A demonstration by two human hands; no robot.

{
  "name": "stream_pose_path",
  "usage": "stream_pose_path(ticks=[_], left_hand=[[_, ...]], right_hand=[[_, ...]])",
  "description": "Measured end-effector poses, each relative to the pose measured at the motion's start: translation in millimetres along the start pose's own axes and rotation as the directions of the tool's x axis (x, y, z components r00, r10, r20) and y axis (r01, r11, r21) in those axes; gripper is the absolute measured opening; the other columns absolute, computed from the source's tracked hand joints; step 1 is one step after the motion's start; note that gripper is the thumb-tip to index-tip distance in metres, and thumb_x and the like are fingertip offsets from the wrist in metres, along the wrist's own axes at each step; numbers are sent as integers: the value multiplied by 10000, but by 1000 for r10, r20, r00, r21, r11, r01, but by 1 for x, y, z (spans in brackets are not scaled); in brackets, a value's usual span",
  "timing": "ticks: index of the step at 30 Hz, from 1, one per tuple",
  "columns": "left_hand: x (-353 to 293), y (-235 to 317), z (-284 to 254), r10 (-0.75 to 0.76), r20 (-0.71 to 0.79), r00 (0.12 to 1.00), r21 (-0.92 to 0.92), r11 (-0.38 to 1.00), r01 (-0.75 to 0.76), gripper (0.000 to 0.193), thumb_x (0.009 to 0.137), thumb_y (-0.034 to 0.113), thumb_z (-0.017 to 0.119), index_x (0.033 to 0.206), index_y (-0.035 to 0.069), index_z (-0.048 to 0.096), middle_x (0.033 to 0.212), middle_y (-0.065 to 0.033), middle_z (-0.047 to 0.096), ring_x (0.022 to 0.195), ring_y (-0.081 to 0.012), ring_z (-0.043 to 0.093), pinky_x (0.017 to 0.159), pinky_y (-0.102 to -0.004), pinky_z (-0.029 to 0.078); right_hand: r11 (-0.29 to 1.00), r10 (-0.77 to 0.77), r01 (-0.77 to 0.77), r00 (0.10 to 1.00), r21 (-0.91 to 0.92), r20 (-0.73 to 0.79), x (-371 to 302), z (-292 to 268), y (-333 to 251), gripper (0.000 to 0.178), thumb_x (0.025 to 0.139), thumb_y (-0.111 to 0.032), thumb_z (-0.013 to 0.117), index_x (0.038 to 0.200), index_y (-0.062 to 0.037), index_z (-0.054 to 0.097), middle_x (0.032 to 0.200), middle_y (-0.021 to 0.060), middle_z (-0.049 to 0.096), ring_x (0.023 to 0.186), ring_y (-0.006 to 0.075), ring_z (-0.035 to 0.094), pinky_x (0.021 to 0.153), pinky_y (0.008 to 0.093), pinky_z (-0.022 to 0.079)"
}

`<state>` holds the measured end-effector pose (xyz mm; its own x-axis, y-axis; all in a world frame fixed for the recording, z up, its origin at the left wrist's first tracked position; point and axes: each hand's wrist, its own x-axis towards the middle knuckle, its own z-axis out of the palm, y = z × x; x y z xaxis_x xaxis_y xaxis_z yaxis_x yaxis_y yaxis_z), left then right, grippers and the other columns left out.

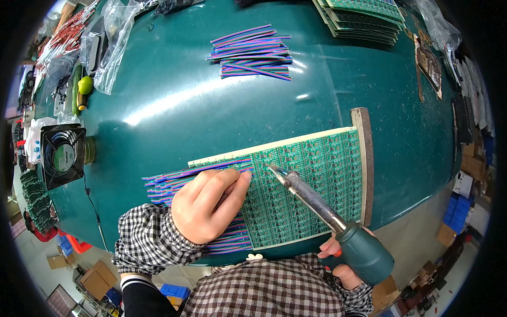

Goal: The person places ribbon cables onto circuit boards and solders the wires to the boards using a soldering iron.

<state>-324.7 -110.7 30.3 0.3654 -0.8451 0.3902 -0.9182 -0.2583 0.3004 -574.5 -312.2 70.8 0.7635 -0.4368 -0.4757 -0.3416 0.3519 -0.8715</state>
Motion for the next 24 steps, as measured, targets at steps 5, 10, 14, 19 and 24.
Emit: stream_pose_path(ticks=[5, 10, 14, 19, 24], left_hand=[[2, 2, -1, -16, -4, 1000, -60, 998, 16, 398, 677, 31, 703, 1065, -53, 738, 994, -108, 657, 815, -201, 657, 672, -296, 564], [2, 3, -1, -18, -6, 1000, -43, 999, 18, 395, 674, 32, 702, 1057, -58, 737, 992, -114, 657, 808, -209, 657, 674, -298, 566], [4, 1, -5, -22, 55, 998, -109, 994, 28, 403, 676, 39, 702, 1066, -59, 734, 999, -117, 655, 824, -218, 655, 689, -304, 569], [6, -3, -9, -62, 86, 994, -206, 975, 78, 393, 694, 41, 697, 1077, -38, 730, 1013, -107, 646, 839, -235, 643, 708, -335, 564], [7, -6, -7, -96, 97, 991, -240, 964, 117, 386, 682, 19, 715, 1066, -14, 734, 997, -93, 641, 836, -239, 639, 708, -342, 558]], right_hand=[[995, 16, -6, 995, 99, -103, 2, 5, 6, 743, 642, -276, 1013, 1135, 79, 585, 830, 126, 686, 776, 241, 714, 740, 411, 639], [1000, -30, 30, 996, -9, -84, 1, 6, 8, 711, 658, -305, 1005, 1094, 85, 601, 823, 126, 698, 757, 245, 724, 711, 396, 633], [997, -51, 46, 995, -61, -81, 4, 9, 5, 675, 671, -335, 996, 1049, 86, 628, 825, 121, 702, 743, 238, 725, 695, 380, 629], [992, -72, 63, 995, -113, -75, 5, 14, 1, 631, 683, -377, 983, 996, 71, 667, 826, 108, 707, 736, 230, 728, 681, 361, 619], [972, -113, 102, 993, -213, -41, 9, 18, -5, 594, 712, -457, 946, 954, 30, 708, 836, 91, 715, 732, 214, 733, 682, 336, 599]])
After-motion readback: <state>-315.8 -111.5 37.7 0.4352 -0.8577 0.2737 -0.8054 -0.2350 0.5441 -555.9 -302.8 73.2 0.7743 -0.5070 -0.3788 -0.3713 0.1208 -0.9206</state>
